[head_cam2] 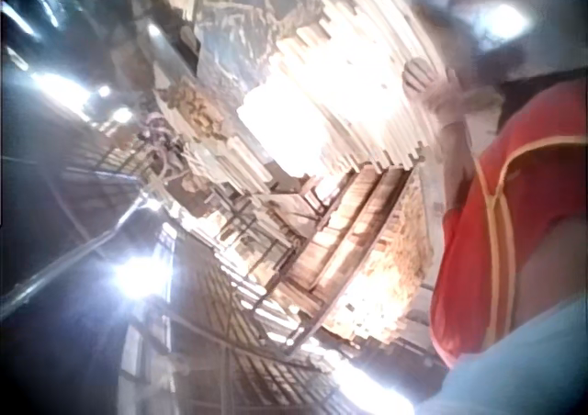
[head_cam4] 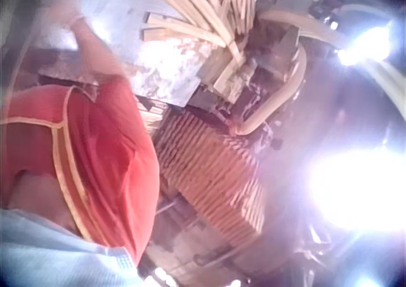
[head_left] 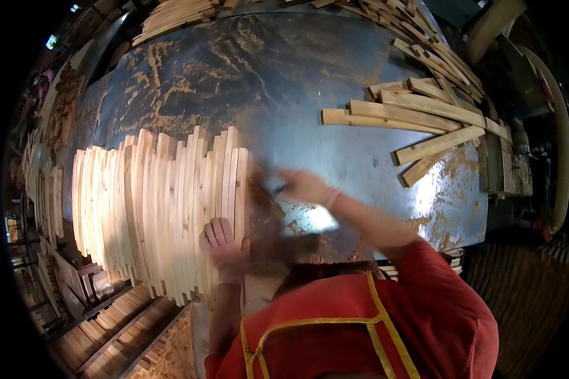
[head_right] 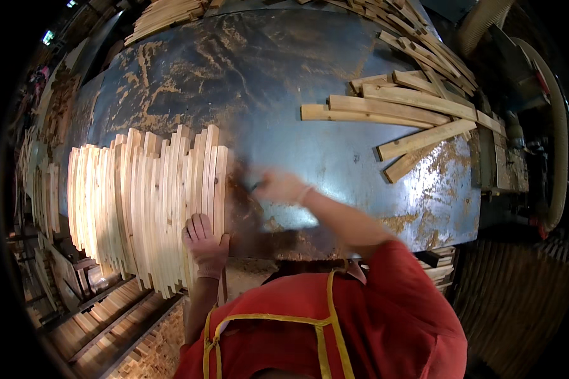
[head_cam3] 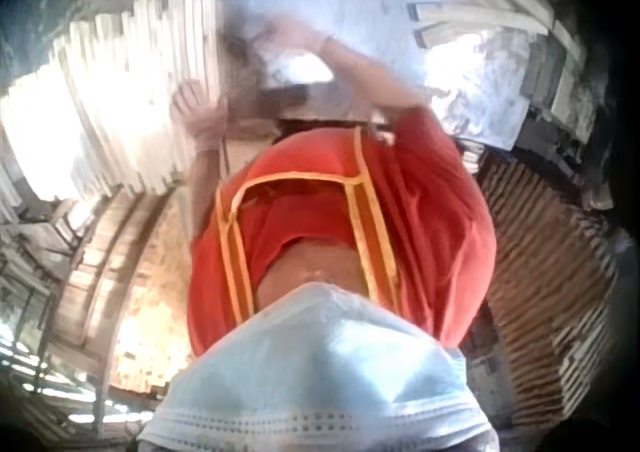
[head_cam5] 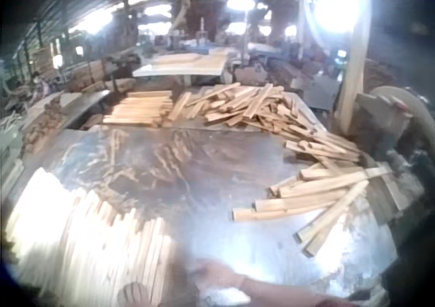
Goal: The person repeatedly picks up thin wooden planks from a scattered pile on a metal table and stacks them neatly. The worker handles the planks one by one, aligning them into a growing stack on the left side of the table.
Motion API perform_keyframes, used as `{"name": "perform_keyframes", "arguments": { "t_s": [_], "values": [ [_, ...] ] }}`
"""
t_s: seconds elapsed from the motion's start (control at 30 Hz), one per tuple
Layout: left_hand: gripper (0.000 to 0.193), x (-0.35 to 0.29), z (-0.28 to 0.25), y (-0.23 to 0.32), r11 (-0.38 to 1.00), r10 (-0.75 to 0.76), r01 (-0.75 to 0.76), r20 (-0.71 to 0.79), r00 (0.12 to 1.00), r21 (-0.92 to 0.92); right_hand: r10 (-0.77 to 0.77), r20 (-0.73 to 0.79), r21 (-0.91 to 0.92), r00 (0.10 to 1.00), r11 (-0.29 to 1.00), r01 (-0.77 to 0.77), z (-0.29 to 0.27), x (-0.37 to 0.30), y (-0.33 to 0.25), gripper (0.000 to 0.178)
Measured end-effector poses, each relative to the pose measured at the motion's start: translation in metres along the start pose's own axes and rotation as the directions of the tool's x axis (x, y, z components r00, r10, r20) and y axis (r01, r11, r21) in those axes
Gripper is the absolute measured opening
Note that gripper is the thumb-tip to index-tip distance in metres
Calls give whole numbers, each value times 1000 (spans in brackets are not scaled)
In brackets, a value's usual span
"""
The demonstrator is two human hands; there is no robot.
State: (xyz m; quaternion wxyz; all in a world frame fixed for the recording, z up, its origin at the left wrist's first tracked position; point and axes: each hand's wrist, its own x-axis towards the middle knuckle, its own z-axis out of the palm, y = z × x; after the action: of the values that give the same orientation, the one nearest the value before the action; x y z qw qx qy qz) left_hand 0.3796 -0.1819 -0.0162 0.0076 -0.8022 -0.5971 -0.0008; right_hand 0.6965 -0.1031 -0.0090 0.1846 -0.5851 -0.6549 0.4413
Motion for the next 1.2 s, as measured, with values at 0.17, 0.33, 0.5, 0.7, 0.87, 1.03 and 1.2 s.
{"name": "perform_keyframes", "arguments": {
  "t_s": [0.17, 0.33, 0.5, 0.7, 0.87, 1.03, 1.2],
  "values": [
    [97, -5, 14, 0, 995, -36, 31, 43, 998, 92, 188, -449, -587, 873, 675, -447, -219, -24, 149, 106],
    [101, -15, 22, -5, 994, -79, 71, 101, 992, 83, 176, -254, -594, 951, 747, -297, -287, 6, 179, 91],
    [92, -13, 16, -8, 993, -104, 108, 67, 992, -46, 230, -45, -685, 972, 701, -198, -277, 31, 140, 95],
    [86, -3, -26, 3, 993, -117, 121, 145, 983, -17, 184, 166, -464, 969, 881, -88, -200, 14, 13, 98],
    [81, -39, -23, -21, 921, -335, 321, -26, 942, -222, -221, -137, 39, 966, 973, 229, -201, 31, 66, 81],
    [76, -160, 6, -98, 779, -617, 554, -200, 761, -294, 78, -293, 168, 953, 985, -29, -167, 35, 15, 43],
    [81, -250, 33, -138, 228, -859, 685, 188, 476, -692, 310, -379, 270, 872, 938, -216, -20, 45, 20, 44]
  ]
}}
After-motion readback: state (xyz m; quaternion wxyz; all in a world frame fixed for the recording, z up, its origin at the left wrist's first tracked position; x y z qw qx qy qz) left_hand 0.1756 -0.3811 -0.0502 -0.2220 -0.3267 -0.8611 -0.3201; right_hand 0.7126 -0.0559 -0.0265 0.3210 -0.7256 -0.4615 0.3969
